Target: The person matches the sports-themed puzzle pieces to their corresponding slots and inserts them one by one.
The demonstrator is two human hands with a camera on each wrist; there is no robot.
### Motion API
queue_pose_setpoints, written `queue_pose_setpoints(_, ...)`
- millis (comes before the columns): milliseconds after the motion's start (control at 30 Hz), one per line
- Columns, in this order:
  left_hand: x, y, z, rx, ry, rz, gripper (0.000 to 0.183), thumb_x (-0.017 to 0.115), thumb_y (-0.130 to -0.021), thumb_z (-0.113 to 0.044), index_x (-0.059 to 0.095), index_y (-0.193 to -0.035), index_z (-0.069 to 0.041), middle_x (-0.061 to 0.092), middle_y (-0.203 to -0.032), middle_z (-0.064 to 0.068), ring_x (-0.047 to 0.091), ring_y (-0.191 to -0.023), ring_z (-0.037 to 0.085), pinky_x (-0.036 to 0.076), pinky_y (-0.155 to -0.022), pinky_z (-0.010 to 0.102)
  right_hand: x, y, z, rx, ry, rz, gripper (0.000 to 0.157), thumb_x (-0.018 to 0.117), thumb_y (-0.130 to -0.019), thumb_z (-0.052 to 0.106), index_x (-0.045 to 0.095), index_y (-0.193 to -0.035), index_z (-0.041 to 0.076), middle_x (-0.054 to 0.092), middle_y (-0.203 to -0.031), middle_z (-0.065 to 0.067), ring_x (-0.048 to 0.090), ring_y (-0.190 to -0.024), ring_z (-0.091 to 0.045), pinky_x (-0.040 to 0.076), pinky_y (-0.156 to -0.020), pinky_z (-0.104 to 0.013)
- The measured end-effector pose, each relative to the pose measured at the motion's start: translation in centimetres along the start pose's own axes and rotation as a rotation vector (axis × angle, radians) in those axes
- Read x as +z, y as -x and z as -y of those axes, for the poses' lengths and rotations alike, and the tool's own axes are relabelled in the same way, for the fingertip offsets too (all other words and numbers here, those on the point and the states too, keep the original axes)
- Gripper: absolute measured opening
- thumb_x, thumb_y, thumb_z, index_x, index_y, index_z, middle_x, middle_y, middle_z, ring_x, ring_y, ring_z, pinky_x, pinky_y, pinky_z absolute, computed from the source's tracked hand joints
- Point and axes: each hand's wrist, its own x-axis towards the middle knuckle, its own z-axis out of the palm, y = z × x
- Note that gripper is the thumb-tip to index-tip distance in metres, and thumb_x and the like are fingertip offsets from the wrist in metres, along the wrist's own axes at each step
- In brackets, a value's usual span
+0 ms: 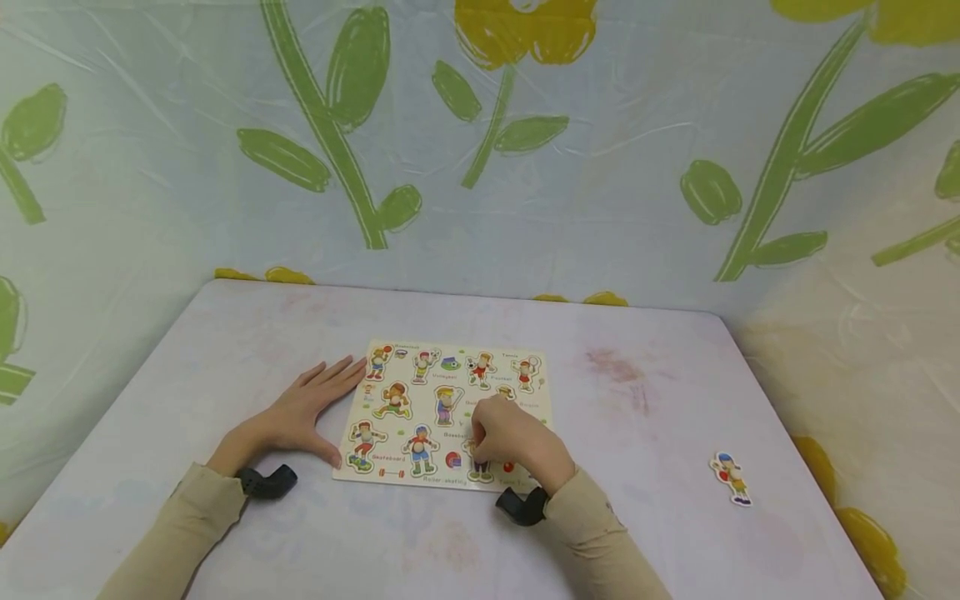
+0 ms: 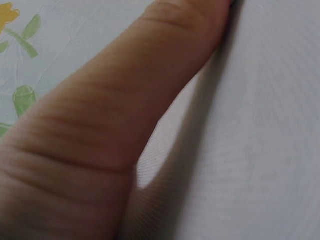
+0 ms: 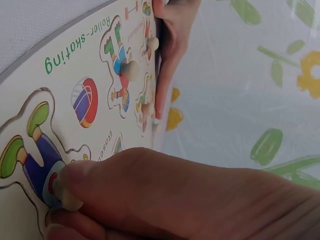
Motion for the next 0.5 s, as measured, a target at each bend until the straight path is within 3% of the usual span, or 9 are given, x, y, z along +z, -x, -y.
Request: queue_pose_setpoints(500, 0.16, -0.05, 0.07, 0.014, -0.005, -0.01, 0.139, 0.07, -0.054, -0.087, 0.022, -0.159, -0.009, 0.018, -0.165, 0.004, 0.01, -0.151, 0.031, 0.007, -0.119, 0.055, 0.16, 0.04, -0.05, -0.002, -0.005, 0.006, 0.022, 0.074, -0.073, -0.002, 0.062, -0.062, 0.014, 0.055, -0.061, 0.005, 0.048, -0.05, -0.01, 0.042, -0.047, -0.026)
